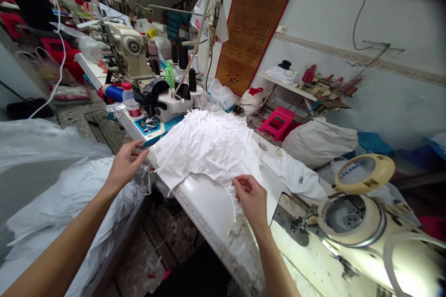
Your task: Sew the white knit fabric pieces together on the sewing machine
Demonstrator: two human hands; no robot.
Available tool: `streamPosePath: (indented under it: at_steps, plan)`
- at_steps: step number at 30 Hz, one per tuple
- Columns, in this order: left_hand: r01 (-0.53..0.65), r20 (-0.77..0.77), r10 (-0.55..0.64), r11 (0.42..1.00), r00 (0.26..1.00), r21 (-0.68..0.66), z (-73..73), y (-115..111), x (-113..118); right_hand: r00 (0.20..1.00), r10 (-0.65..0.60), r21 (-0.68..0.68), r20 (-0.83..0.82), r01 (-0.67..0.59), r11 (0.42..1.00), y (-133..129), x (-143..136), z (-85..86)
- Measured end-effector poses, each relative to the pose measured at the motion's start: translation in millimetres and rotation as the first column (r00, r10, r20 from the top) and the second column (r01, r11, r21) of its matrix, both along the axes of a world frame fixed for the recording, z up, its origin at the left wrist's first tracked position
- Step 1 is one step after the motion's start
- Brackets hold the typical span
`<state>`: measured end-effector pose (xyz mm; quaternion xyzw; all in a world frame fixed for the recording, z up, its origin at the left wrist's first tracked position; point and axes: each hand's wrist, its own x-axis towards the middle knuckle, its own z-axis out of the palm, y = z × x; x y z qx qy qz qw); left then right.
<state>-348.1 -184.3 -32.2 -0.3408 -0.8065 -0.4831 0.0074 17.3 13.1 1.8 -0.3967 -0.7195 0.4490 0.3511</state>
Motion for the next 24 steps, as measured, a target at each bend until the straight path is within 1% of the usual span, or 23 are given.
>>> streamPosePath:
  at_steps: [2, 4, 6, 8, 11, 13, 15, 18, 20, 22, 24]
  plan:
    - [0.003, -0.091, -0.002, 1.0, 0.996, 0.01, 6.3, -1, 19, 1.0, -0.022, 0.03, 0.004, 0.022, 0.999, 5, -11, -1.3]
    - [0.009, -0.137, -0.003, 0.999, 0.991, 0.046, 13.9, -2, 41, 0.999, -0.029, 0.067, 0.019, 0.028, 0.997, 10, -20, -2.4]
    - [0.026, -0.169, -0.014, 0.997, 0.985, 0.068, 18.1, -4, 60, 0.999, -0.031, 0.102, 0.034, 0.027, 0.994, 15, -26, -4.0]
    - [0.069, -0.213, -0.058, 0.996, 0.975, 0.048, 17.0, -7, 75, 0.999, -0.019, 0.124, 0.044, 0.014, 0.992, 20, -29, -5.7]
    - [0.151, -0.28, -0.153, 0.988, 0.948, -0.028, 9.2, -11, 89, 0.999, 0.017, 0.118, 0.033, -0.021, 0.993, 25, -30, -6.2]
    - [0.186, -0.299, -0.194, 0.981, 0.934, -0.054, 4.3, -13, 95, 1.0, 0.031, 0.081, -0.002, -0.031, 0.996, 25, -29, -4.0]
    - [0.203, -0.297, -0.21, 0.978, 0.931, -0.053, 1.6, -13, 101, 0.998, 0.03, 0.014, -0.062, -0.029, 0.999, 22, -25, 0.0]
    - [0.224, -0.265, -0.223, 0.974, 0.938, -0.029, 0.2, -11, 111, 0.983, -0.012, -0.099, -0.186, -0.006, 0.995, 15, -15, 5.9]
    - [0.258, -0.239, -0.252, 0.966, 0.938, -0.007, -0.4, -8, 122, 0.965, -0.055, -0.159, -0.258, 0.013, 0.987, 10, -9, 6.8]
    - [0.318, -0.242, -0.305, 0.948, 0.921, 0.017, -1.0, -1, 137, 0.95, -0.084, -0.208, -0.302, 0.02, 0.978, 8, -5, 4.0]
    - [0.404, -0.278, -0.381, 0.914, 0.882, 0.028, -1.1, 10, 154, 0.938, -0.105, -0.249, -0.331, 0.021, 0.968, 10, -5, -0.5]
